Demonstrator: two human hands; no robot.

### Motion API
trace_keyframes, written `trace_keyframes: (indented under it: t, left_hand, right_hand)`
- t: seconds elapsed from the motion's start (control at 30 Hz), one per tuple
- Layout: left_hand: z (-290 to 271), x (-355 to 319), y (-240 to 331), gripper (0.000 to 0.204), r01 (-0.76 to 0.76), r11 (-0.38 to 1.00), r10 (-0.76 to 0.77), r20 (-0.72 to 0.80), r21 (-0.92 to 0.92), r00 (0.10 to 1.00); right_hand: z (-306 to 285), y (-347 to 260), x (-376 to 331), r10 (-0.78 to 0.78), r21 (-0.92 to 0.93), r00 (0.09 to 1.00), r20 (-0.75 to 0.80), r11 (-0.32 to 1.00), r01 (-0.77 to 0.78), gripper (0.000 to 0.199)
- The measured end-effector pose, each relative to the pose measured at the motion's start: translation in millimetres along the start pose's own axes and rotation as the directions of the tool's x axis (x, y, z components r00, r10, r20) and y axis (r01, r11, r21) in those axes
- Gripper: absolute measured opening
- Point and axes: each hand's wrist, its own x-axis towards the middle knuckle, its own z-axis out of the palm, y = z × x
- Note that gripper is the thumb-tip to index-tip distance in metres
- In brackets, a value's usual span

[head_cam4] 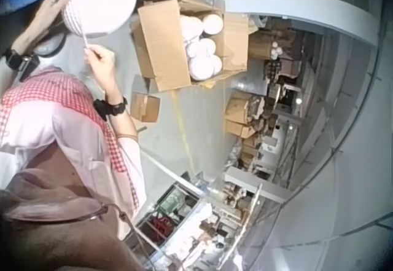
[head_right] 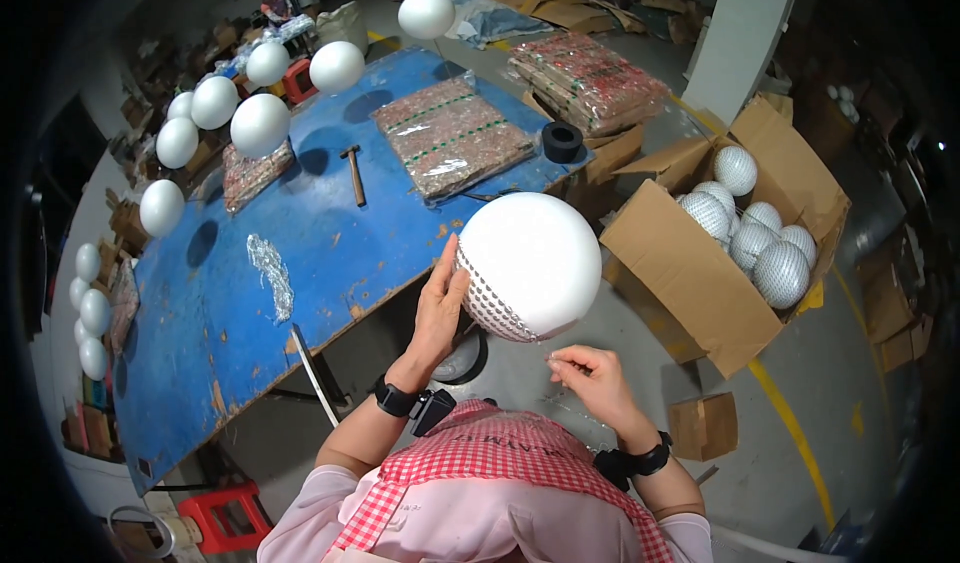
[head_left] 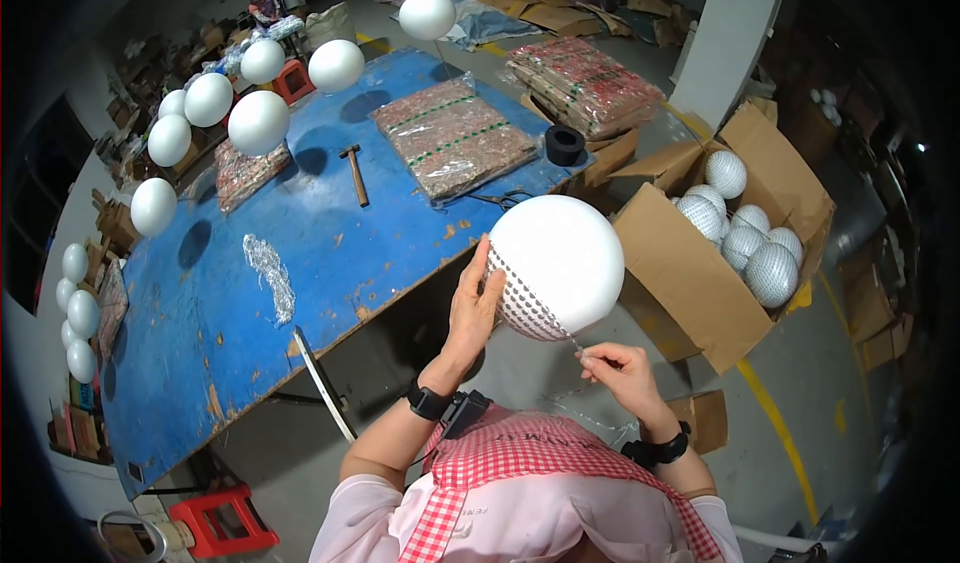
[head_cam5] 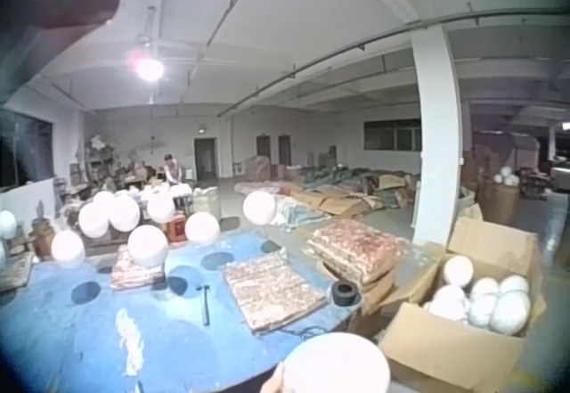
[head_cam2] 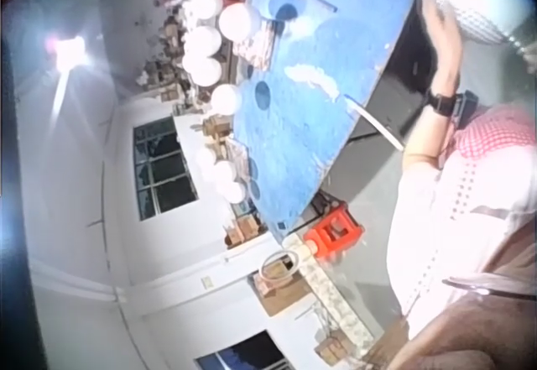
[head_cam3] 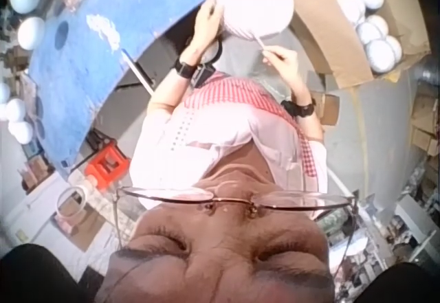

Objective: The person wraps a string of beads around a white sphere, pressing them into the surface to create rows. After completing a row, they use a pair of scissors to cut the string and repeat the process.

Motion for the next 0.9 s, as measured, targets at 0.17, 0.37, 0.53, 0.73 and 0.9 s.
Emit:
trace_keyframes:
  t: [0.17, 0.37, 0.53, 0.73, 0.9]
  left_hand:
    - [-7, 3, 8, 0.053, -0.018, 0.994, 0.022, -0.035, 0.105, 0.999]
    - [-10, 1, 26, 0.091, -0.001, 0.964, -0.034, 0.130, 0.266, 0.991]
    - [-9, 4, 15, 0.105, 0.007, 0.964, -0.033, 0.093, 0.265, 0.995]
    - [-4, 6, 5, 0.105, 0.023, 0.976, -0.038, 0.064, 0.215, 0.997]
    - [-2, 3, 8, 0.105, -0.027, 0.965, 0.012, 0.061, 0.260, 0.998]
  right_hand:
    - [-5, 10, 6, 0.006, -0.219, 0.997, -0.076, 0.976, -0.022, 0.012]
    - [-4, -2, -5, 0.156, 0.019, 0.987, 0.032, 0.987, -0.157, 0.013]
    - [-2, -35, -26, -0.134, -0.061, 0.983, -0.129, 0.990, 0.127, 0.014]
    - [0, -44, -37, -0.273, -0.077, 0.926, -0.260, 0.962, 0.262, 0.007]
    - [-9, -35, -37, -0.250, 0.003, 0.918, -0.309, 0.965, 0.264, 0.004]
